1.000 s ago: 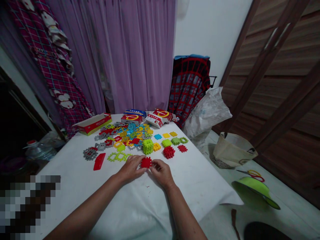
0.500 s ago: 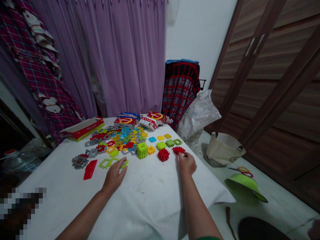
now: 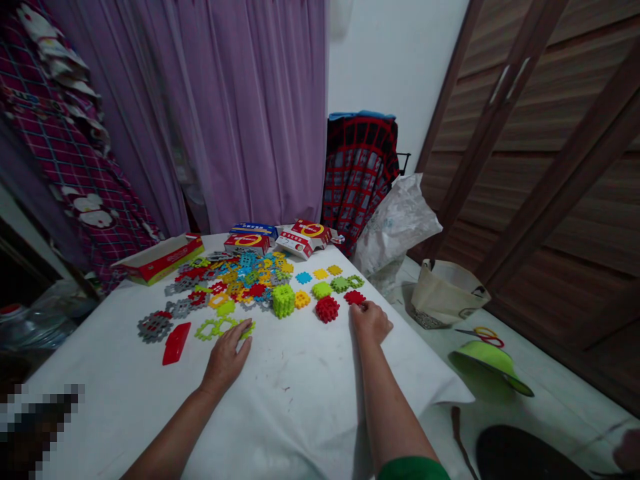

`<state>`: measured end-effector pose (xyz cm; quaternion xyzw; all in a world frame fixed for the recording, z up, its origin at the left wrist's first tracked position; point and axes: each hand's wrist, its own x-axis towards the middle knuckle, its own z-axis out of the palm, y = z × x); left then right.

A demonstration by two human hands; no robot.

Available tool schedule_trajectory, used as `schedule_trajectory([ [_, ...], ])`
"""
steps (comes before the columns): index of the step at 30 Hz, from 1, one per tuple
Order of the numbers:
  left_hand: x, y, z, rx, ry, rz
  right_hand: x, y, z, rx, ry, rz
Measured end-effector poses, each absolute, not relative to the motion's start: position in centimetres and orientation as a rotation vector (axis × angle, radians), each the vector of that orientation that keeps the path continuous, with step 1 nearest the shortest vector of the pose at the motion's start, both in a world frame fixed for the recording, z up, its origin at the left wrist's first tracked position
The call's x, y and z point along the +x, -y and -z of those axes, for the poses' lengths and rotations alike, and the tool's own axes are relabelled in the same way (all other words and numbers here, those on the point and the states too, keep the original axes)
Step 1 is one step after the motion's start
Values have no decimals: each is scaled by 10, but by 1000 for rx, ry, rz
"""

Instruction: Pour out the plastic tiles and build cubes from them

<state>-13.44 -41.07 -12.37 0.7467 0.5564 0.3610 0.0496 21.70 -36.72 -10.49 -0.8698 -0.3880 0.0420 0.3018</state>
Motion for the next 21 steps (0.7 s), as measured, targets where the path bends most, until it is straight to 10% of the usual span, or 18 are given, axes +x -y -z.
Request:
schedule_trajectory([
  [21, -134, 413, 123, 2228, -1729, -1051, 216, 366, 102, -2357, 1065, -132],
])
